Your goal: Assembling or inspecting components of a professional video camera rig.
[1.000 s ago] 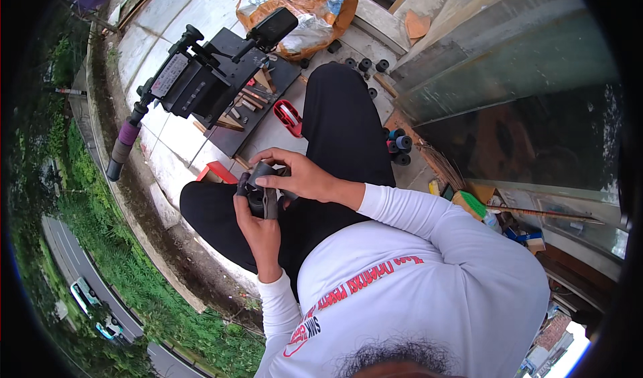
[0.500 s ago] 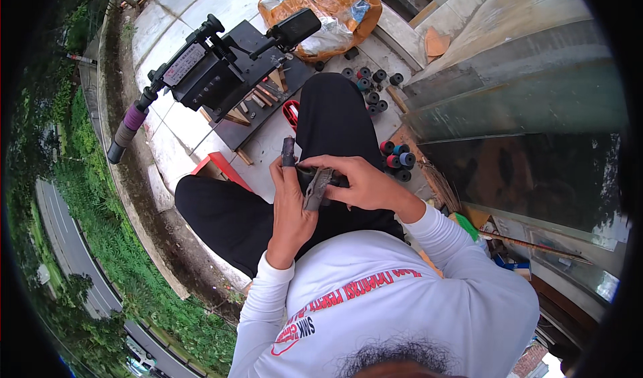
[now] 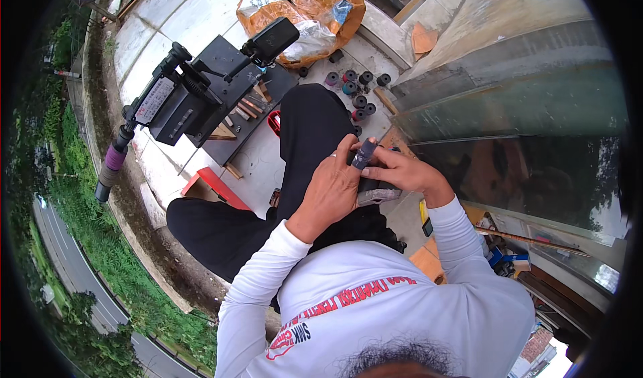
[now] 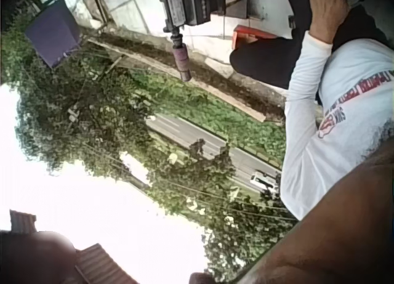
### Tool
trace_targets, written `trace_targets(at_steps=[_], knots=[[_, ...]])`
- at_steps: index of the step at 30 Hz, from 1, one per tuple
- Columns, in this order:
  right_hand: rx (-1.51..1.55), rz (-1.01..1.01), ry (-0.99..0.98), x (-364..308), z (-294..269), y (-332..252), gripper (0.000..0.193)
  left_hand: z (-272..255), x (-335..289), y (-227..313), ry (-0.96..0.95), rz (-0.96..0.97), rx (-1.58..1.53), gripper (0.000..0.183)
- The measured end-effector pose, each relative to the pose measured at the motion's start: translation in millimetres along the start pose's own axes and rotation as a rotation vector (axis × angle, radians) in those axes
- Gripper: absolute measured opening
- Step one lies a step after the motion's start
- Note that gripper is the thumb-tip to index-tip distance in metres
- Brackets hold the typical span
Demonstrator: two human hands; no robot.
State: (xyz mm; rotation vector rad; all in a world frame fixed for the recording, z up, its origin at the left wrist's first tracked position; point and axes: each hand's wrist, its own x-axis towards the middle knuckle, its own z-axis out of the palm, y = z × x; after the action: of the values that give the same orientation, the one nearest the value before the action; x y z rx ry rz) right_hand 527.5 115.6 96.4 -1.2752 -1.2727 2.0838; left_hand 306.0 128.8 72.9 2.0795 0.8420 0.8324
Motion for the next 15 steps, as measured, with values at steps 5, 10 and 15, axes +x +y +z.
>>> trace_targets(at_steps=[5, 10, 15], knots=[[0.013, -0.019, 0.251, 20.6, -56.5, -5.3, 0.059, 10.3, 8.4, -5.6, 0.219, -0.087, 0.034, 0.078], [-0.191, -0.041, 0.835, 140.6, -188.8, 65.2, 0.054, 19.1, -20.3, -13.6, 0.070, -0.087, 0.050, 0.069], [-1.034, -0.134, 1.100, 202.9, -307.3, 124.8, 0.051, 31.1, -15.5, -20.1, -0.099, 0.007, 0.099, 0.057]])
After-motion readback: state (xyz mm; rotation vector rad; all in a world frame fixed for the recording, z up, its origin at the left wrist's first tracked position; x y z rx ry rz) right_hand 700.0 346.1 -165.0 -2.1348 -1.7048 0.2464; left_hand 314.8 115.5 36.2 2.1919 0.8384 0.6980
